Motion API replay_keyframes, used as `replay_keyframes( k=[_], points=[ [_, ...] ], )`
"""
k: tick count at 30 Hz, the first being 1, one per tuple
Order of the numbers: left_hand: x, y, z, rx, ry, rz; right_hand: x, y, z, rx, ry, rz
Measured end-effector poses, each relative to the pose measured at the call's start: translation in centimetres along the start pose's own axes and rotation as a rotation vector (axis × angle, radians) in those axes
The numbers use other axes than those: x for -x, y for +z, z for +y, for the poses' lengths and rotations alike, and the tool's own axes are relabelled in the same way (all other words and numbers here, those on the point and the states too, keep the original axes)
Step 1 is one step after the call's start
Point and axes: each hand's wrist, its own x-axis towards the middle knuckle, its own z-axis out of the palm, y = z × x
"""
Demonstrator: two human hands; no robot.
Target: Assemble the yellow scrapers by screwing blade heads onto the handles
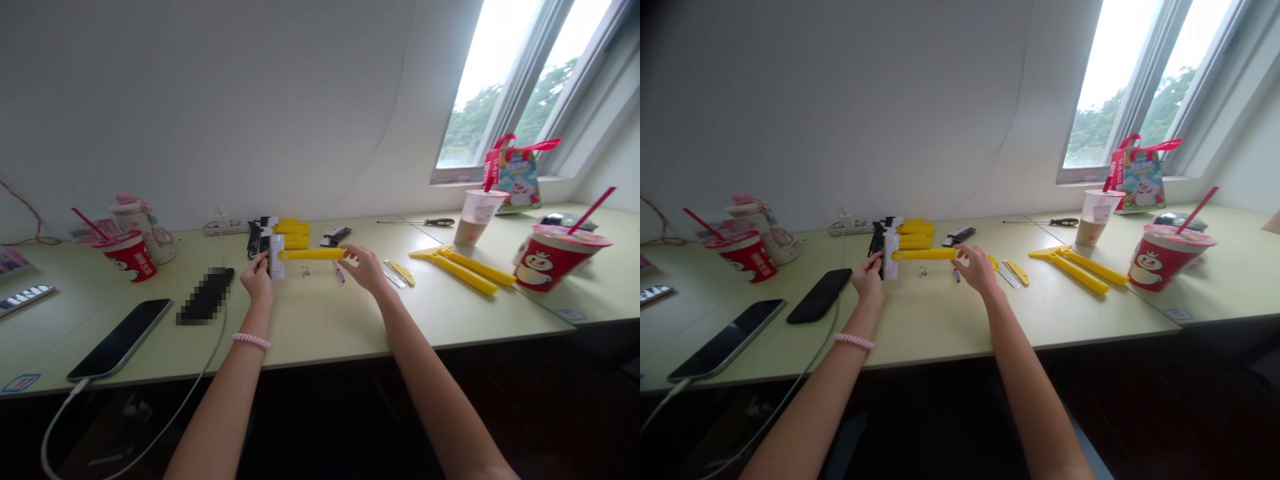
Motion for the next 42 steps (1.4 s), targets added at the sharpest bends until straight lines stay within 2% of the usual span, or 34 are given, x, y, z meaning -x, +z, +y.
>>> replay_keyframes(
  k=[3, 5, 7, 9, 11, 13, 15, 18, 22, 27, 30, 34, 37, 42],
  points=[
    [-2.7, -1.0, -1.2, -0.208, 0.031, 0.108, -0.2, 0.3, 0.4, -0.023, -0.017, 0.082],
    [-4.4, -1.7, -2.0, -0.371, -0.003, 0.063, -0.2, 0.3, 0.5, -0.027, -0.033, 0.074],
    [-5.8, -2.3, -2.6, -0.569, -0.005, -0.041, 0.0, 0.3, 0.4, -0.023, -0.060, 0.040],
    [-6.5, -2.7, -2.8, -0.815, 0.086, -0.189, 0.2, 0.2, 0.2, -0.026, -0.081, 0.001],
    [-6.5, -3.0, -2.8, -1.074, 0.252, -0.279, 0.5, 0.0, 0.0, -0.030, -0.097, -0.026],
    [-6.1, -3.3, -2.3, -1.230, 0.451, -0.384, 0.8, -0.4, -0.3, -0.028, -0.107, -0.036],
    [-5.6, -3.4, -1.7, -1.311, 0.582, -0.495, 1.2, -0.8, -0.5, -0.026, -0.112, -0.034],
    [-4.9, -3.5, -0.9, -1.392, 0.561, -0.652, 2.2, -1.6, -0.7, -0.031, -0.118, -0.046],
    [-4.7, -3.6, -0.6, -1.442, 0.510, -0.763, 3.9, -3.5, 0.0, -0.019, -0.131, -0.056],
    [-5.1, -3.0, -1.7, -1.382, 0.484, -0.926, 4.7, -7.9, 3.6, 0.125, -0.036, 0.028],
    [-5.7, -2.0, -2.7, -1.351, 0.491, -0.956, 4.9, -11.2, 7.0, 0.319, 0.085, 0.035],
    [-6.3, -0.5, -3.9, -1.385, 0.513, -0.945, 5.7, -14.5, 11.3, 0.722, 0.339, 0.064],
    [-6.5, 0.3, -4.6, -1.439, 0.477, -0.892, 6.2, -15.5, 13.3, 0.865, 0.445, 0.025],
    [-6.5, 0.9, -4.6, -1.511, 0.474, -0.848, 5.9, -15.7, 14.5, 0.875, 0.482, -0.102]
  ],
)
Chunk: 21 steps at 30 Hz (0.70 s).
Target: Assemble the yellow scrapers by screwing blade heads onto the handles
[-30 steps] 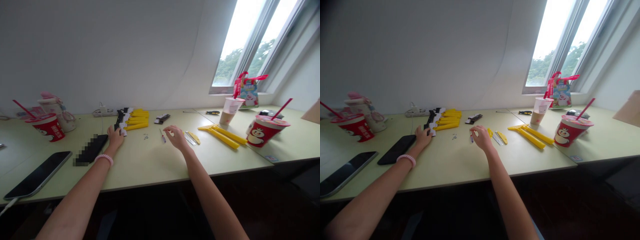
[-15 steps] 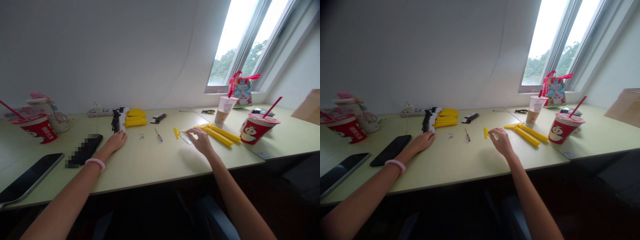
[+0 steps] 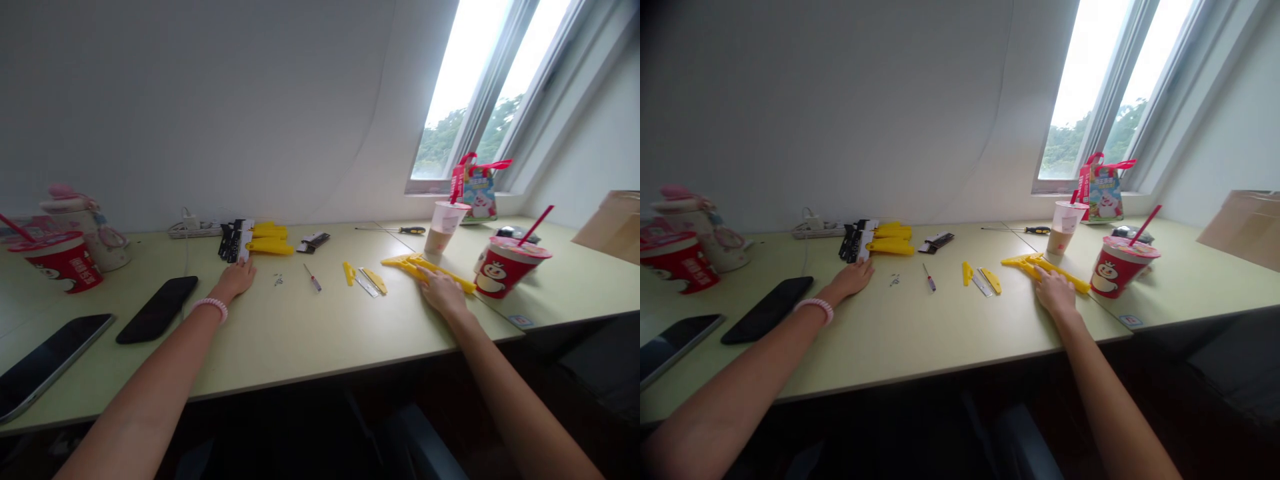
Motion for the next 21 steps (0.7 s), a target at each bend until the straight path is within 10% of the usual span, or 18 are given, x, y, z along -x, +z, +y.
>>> replay_keyframes(
  k=[10, 16, 21],
  points=[
    [2.5, -1.0, 1.5, -0.049, -0.067, 0.145, 0.4, -1.9, -2.6, -0.498, 0.009, 0.032],
    [3.1, -0.7, 1.5, 0.112, 0.018, 0.370, 3.2, -4.3, -8.7, -1.398, -0.041, -0.502],
    [4.6, -3.0, 4.4, 0.488, 0.154, 0.515, 6.0, -4.6, -14.5, -1.637, -0.121, -0.732]
  ],
)
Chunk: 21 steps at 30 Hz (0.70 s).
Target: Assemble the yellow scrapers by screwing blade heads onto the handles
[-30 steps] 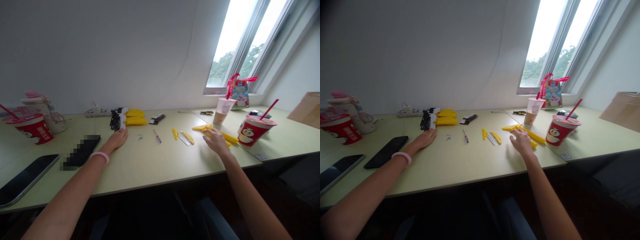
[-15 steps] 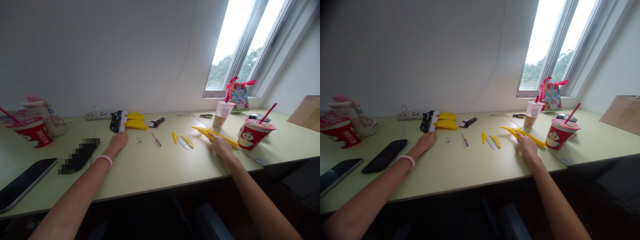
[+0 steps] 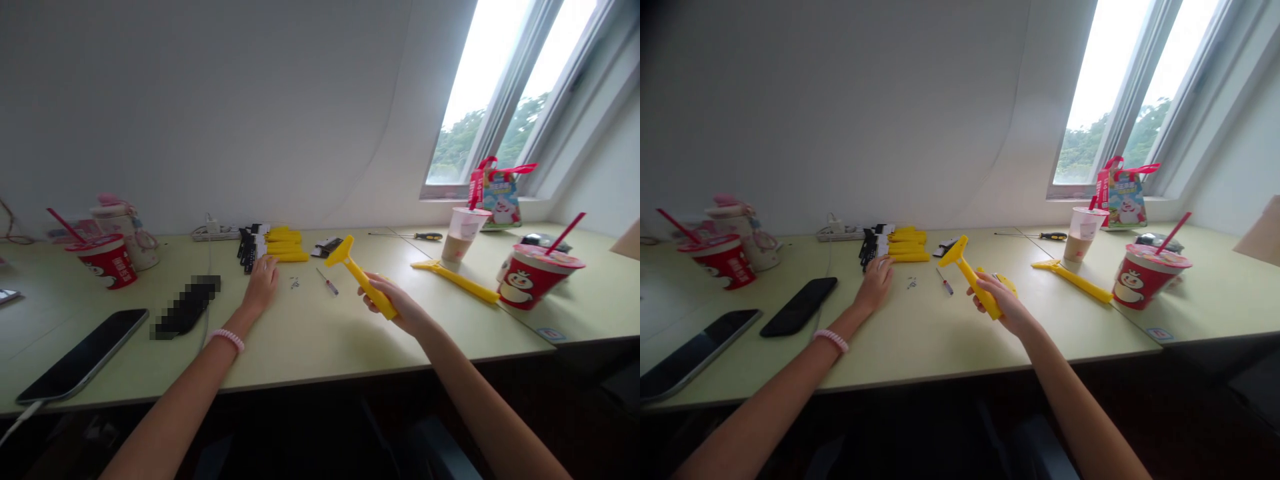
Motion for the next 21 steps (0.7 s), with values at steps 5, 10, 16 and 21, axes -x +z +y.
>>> replay_keyframes(
  k=[5, 10, 16, 21],
  points=[
    [0.2, 0.7, 6.1, 0.539, -0.131, 0.194, -1.5, 5.7, 0.9, 0.061, -0.098, -0.130],
    [0.5, 1.7, 7.5, 1.022, -0.493, 0.182, -2.6, 9.1, 2.2, 0.655, -0.461, 0.121],
    [0.9, -0.4, 7.1, 1.577, -0.582, -0.009, -2.5, 10.9, 3.4, 1.232, -0.557, 0.203],
    [1.1, -0.9, 7.2, 1.566, -0.600, -0.039, -2.0, 11.5, 3.3, 1.366, -0.654, 0.157]
  ],
)
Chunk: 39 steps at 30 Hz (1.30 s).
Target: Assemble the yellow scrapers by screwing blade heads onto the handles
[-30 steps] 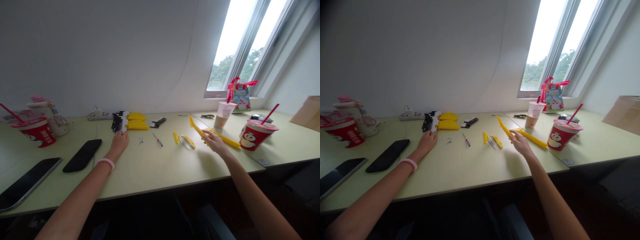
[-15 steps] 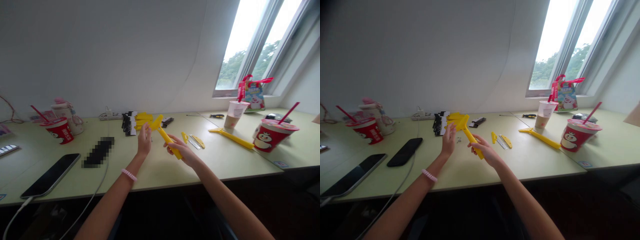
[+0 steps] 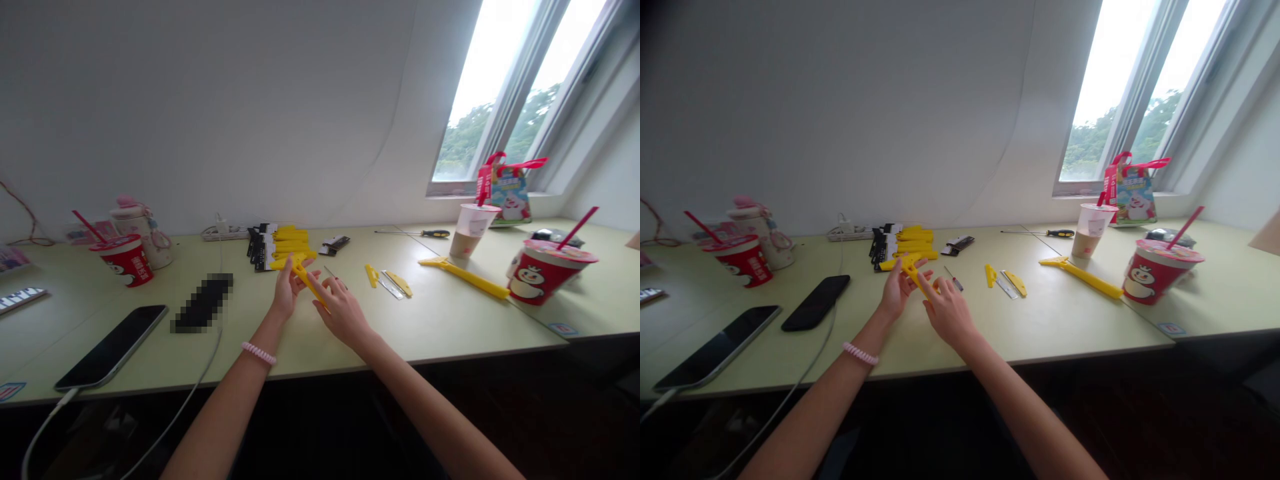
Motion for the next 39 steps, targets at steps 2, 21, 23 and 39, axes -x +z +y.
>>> replay_keyframes(
  k=[2, 21, 23, 39],
  points=[
    [-0.2, -0.2, -0.2, -0.021, -0.015, 0.029, 0.0, -0.6, 0.8, -0.034, -0.021, -0.014],
    [-1.2, -1.4, -1.8, -0.186, -0.182, 0.197, 1.7, -4.5, 12.4, 0.485, 0.664, -0.188],
    [-1.2, -1.5, -1.8, -0.186, -0.190, 0.199, 1.6, -4.4, 12.3, 0.469, 0.676, -0.217],
    [-0.7, -1.6, -1.9, -0.223, -0.193, 0.203, 0.9, -4.4, 13.1, 0.399, 0.743, -0.328]
  ],
)
